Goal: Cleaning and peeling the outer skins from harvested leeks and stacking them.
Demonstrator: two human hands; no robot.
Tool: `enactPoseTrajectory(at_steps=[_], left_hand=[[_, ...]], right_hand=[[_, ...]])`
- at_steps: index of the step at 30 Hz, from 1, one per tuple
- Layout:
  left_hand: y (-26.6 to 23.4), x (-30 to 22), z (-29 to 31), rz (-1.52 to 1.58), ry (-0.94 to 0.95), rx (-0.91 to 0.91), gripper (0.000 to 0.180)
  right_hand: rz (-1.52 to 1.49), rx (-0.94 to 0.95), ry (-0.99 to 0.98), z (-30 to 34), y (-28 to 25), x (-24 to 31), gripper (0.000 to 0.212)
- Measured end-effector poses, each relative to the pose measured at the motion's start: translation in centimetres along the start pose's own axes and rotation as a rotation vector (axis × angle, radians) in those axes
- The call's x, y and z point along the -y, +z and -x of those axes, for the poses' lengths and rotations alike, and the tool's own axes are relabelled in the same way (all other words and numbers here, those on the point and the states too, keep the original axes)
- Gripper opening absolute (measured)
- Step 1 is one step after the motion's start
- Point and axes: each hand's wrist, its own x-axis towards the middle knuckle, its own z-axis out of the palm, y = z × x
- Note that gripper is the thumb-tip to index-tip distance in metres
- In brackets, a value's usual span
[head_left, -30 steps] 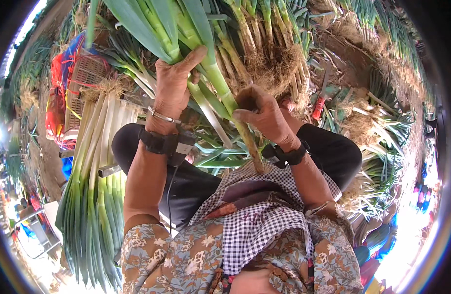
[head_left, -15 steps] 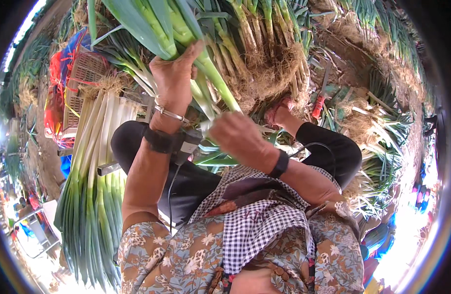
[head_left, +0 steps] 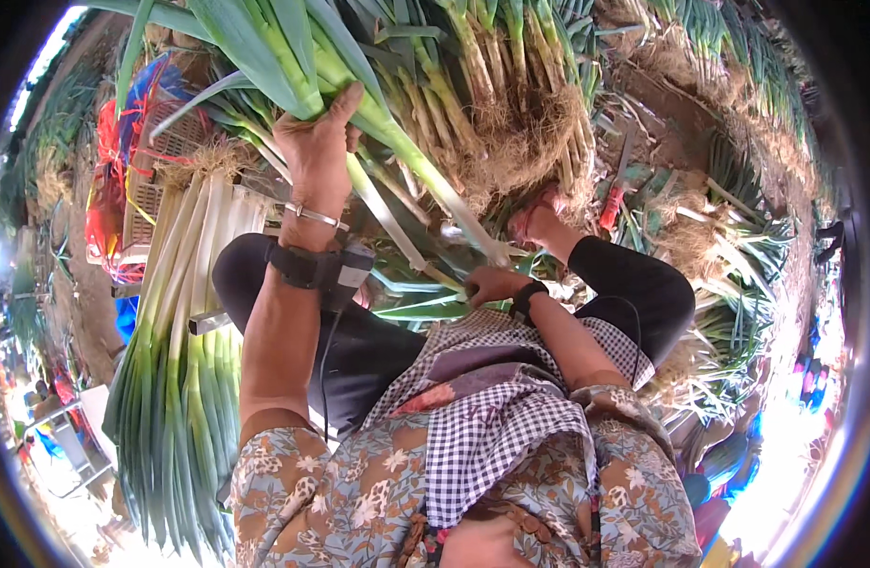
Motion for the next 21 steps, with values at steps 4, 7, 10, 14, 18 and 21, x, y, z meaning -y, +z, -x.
enactPoseTrajectory(at_steps=[4,7,10,14,18,21], left_hand=[[-1.6,-2.3,-3.1,-0.103,0.097,-0.055,0.027],[-5.4,-3.9,-4.3,-0.094,0.156,-0.037,0.031],[-4.8,-3.8,-4.4,0.058,0.097,-0.077,0.03],[-4.4,-2.7,-4.5,0.184,0.011,-0.053,0.029],[-7.2,-2.2,-6.4,0.335,0.017,0.072,0.029],[-8.4,-4.8,-6.0,0.512,-0.064,0.156,0.034]], right_hand=[[0.247,-0.15,0.093,2.9,1.6,-1.3,0.025],[-0.027,-0.371,-0.198,3.3,-3.7,10.4,0.019],[-0.095,-0.865,-0.286,7.2,-9.5,17.9,0.024],[0.265,-1.365,-0.286,3.6,-12.6,17.1,0.031],[-0.284,-0.639,-0.173,3.4,-10.2,14.0,0.039],[-0.89,-0.216,-0.277,6.7,-8.8,16.3,0.039]])
